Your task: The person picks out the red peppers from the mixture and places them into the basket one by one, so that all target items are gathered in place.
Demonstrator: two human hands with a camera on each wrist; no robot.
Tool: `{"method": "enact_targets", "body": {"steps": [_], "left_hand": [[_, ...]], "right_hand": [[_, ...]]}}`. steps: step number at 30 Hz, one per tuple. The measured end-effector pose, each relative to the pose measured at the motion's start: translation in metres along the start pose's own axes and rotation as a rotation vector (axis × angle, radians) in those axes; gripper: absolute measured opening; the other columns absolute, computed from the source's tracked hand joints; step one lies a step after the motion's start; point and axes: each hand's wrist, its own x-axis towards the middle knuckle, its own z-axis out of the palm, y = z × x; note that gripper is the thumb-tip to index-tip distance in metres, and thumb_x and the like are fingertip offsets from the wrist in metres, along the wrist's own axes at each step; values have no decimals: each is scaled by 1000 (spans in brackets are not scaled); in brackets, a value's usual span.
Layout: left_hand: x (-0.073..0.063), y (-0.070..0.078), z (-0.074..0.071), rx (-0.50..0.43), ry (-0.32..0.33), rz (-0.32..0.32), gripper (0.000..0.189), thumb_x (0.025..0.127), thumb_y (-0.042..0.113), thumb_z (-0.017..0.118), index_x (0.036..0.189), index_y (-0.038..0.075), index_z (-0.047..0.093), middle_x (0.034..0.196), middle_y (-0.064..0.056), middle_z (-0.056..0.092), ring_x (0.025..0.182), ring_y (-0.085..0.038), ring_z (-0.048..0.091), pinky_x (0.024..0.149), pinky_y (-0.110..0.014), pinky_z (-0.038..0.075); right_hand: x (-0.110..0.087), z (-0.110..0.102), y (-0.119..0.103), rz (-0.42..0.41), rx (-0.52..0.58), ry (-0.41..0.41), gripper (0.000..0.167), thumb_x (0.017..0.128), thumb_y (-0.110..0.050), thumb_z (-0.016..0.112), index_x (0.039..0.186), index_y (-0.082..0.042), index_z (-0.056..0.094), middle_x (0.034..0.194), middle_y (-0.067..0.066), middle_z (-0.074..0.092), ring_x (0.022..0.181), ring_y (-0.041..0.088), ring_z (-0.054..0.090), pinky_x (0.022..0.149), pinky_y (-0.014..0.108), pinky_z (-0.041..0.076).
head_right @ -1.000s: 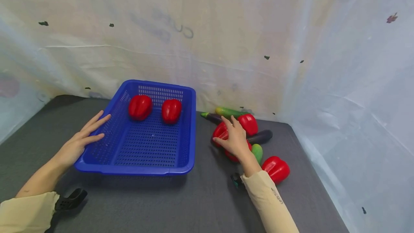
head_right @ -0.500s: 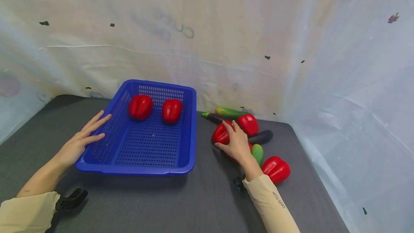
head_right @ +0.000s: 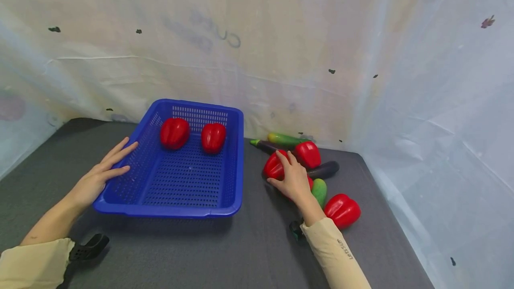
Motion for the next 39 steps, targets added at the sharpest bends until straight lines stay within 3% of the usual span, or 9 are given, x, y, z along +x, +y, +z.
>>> {"method": "enact_targets", "body": {"steps": [19,33,39], "left_hand": [[0,-1,0,-9,1,-1,56,103,20,38,154,9,15,161,-2,-16,143,-41,-18,101,-77,10],[0,-1,0,-14,-7,-3,56,104,20,37,154,11,14,161,-1,-16,143,-42,-16,99,-77,17],[0,-2,0,-10,-1,-2,56,104,20,38,154,11,15,161,-2,-15,143,-42,-16,99,-77,14]], "right_hand": [[1,4,4,-61,18,52,77,76,-22,80,143,-12,45,147,23,39,126,46,45,103,65,31],[0,7,8,-216,-17,117,75,72,-17,83,140,-13,50,145,23,42,129,42,42,101,64,34],[1,6,11,-254,-31,129,76,72,-17,83,140,-14,50,146,22,42,129,40,42,102,63,34]]}}
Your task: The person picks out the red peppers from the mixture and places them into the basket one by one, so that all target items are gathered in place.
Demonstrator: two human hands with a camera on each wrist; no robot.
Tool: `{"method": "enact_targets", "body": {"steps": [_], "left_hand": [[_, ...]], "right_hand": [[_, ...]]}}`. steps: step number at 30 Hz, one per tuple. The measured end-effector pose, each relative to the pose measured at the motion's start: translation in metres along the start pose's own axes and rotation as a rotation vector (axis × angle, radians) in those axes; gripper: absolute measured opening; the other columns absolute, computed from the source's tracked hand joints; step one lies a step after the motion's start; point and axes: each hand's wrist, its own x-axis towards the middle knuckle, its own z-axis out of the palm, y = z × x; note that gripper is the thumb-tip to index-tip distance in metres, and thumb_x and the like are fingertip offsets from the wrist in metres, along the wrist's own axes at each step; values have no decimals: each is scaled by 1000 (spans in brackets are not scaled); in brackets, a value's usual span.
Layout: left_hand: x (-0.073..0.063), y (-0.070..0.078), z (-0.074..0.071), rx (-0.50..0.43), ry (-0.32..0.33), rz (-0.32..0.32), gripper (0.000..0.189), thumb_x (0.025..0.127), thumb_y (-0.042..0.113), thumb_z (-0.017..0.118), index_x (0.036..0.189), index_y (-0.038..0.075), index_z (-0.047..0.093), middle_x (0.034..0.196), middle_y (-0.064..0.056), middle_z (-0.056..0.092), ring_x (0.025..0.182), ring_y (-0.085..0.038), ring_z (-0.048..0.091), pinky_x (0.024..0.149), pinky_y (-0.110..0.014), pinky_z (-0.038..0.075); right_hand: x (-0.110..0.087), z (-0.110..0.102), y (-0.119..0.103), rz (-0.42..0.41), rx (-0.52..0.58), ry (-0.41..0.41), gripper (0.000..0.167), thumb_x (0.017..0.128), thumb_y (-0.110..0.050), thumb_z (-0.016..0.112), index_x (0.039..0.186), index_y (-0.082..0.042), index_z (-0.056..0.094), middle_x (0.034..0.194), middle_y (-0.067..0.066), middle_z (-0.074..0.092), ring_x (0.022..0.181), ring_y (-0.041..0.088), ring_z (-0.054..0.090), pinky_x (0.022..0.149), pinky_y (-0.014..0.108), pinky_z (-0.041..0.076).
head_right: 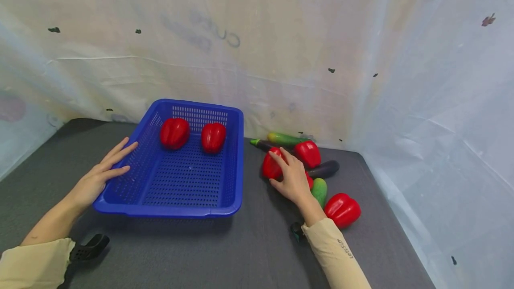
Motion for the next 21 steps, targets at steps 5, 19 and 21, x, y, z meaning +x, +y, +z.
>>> {"method": "enact_targets", "body": {"steps": [5,19,21], "left_hand": [[0,-1,0,1,1,0,56,104,20,38,154,11,15,161,-4,-15,143,-42,-17,100,-78,13],[0,0,0,-18,-5,2,56,104,20,38,154,12,15,161,-1,-16,144,-39,-18,102,-76,10],[0,1,0,-16,-3,0,56,104,20,38,154,11,15,161,-1,-16,144,-39,-18,102,-76,11]], "right_hand": [[1,-1,1,-21,1,12,75,73,-19,82,140,-14,49,147,20,41,130,39,42,103,62,34],[7,-6,-5,-71,56,44,76,74,-17,82,142,-12,47,148,20,39,132,38,40,103,62,33],[8,-7,-7,-73,67,52,76,74,-16,82,142,-12,47,148,19,39,132,38,40,103,63,33]]}}
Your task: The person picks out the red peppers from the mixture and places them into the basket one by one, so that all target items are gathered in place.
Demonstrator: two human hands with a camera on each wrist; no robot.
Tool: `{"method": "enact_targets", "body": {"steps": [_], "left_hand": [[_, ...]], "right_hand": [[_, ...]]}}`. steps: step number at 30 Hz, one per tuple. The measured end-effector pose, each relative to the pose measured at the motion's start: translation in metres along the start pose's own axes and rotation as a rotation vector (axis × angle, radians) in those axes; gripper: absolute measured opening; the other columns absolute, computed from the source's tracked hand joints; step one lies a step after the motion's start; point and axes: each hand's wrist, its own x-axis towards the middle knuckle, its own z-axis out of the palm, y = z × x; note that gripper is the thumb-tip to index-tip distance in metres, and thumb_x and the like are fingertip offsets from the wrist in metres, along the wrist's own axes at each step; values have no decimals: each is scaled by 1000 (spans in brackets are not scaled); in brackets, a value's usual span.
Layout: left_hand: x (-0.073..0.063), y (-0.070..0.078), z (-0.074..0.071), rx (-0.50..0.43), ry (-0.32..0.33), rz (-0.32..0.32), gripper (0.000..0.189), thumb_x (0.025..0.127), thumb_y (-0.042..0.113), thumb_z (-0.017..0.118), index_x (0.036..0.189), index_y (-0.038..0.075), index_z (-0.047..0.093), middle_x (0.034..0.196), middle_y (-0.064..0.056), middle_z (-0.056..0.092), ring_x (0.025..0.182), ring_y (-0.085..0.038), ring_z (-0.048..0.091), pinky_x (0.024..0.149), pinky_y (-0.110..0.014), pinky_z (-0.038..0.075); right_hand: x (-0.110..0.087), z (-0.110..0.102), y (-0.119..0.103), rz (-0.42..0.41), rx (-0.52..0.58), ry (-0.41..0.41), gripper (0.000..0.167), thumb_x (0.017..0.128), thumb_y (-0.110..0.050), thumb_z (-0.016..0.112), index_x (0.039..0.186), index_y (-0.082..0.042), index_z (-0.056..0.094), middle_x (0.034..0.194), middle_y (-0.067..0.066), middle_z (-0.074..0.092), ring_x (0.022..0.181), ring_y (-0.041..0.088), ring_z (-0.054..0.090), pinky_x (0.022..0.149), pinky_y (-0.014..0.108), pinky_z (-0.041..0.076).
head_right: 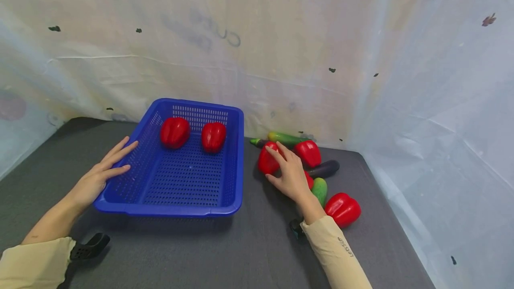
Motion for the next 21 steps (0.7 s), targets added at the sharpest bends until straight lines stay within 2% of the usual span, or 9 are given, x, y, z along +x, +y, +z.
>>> {"method": "enact_targets", "body": {"steps": [9,16,21], "left_hand": [[-1,3,1,19,-1,-17,56,104,21,37,154,12,14,161,-1,-16,143,-44,-14,99,-76,18],[-1,2,0,16,-4,-13,56,104,21,37,154,13,14,161,-1,-17,143,-43,-14,100,-75,19],[-1,2,0,11,-5,-15,56,104,21,37,154,13,14,161,-1,-17,143,-43,-15,100,-76,18]], "right_hand": [[5,-3,-4,-6,16,30,77,73,-15,83,141,-12,47,148,19,40,130,38,42,103,62,34],[14,-11,-8,18,23,35,78,75,-17,82,144,-14,45,150,18,37,132,37,40,104,62,33],[21,-18,-10,2,38,54,77,76,-17,81,143,-14,45,150,17,36,133,37,39,104,61,33]]}}
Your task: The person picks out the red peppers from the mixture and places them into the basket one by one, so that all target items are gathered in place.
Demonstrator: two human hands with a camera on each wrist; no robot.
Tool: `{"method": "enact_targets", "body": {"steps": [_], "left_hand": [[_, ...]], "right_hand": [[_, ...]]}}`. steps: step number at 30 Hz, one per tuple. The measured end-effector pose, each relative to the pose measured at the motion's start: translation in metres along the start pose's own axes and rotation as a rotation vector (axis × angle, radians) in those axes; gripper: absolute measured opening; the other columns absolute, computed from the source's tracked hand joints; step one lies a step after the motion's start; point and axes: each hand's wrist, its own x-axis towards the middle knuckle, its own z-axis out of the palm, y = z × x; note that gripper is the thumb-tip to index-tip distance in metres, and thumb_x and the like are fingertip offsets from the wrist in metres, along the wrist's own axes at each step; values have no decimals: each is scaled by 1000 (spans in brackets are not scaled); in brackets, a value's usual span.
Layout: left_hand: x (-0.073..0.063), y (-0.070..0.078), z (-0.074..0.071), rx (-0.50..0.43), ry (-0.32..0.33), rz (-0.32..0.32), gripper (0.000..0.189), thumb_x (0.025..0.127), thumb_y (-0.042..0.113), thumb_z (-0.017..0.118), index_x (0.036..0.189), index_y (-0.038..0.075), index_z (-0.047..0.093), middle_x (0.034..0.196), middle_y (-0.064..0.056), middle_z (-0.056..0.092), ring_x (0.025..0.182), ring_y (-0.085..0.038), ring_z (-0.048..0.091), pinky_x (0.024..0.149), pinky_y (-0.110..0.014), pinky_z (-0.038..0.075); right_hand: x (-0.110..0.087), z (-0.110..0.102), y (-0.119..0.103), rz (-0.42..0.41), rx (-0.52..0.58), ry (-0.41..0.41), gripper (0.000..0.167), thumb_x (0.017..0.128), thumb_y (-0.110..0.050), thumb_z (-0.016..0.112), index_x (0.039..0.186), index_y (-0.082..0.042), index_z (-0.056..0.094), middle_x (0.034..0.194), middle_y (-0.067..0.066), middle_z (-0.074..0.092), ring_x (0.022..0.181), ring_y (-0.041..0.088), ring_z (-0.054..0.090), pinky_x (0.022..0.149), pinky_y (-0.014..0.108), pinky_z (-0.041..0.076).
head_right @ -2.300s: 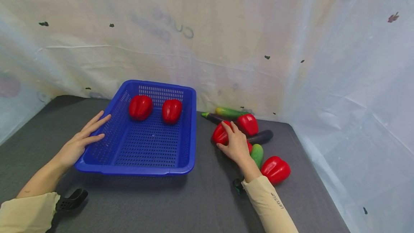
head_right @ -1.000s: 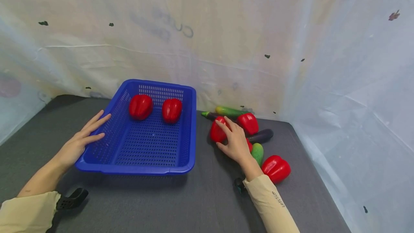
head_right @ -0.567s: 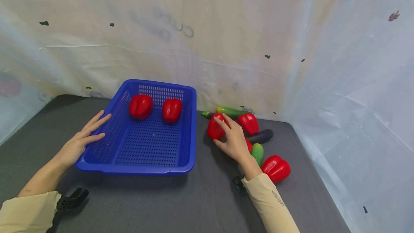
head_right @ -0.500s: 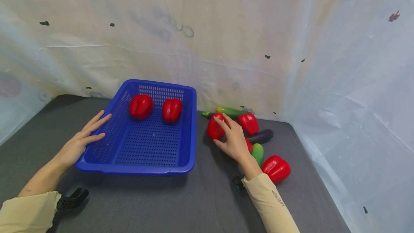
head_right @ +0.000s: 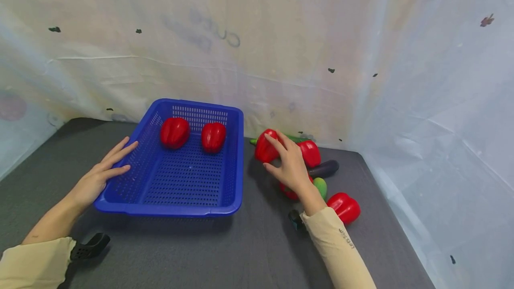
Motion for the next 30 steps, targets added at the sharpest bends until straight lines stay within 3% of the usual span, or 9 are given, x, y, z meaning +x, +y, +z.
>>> {"method": "enact_targets", "body": {"steps": [18,30], "left_hand": [[1,-1,0,-6,7,6,56,104,21,37,154,10,14,161,-4,-17,143,-43,-18,100,-77,12],[0,0,1,2,3,-1,56,104,22,36,154,11,14,161,-1,-17,143,-43,-15,100,-76,17]], "right_hand": [[23,-15,-15,-43,8,13,78,76,-16,81,144,-15,44,151,15,35,135,35,37,105,63,30],[42,-23,-25,-109,-8,8,78,75,-18,82,144,-15,45,151,15,36,134,33,38,106,61,31]]}}
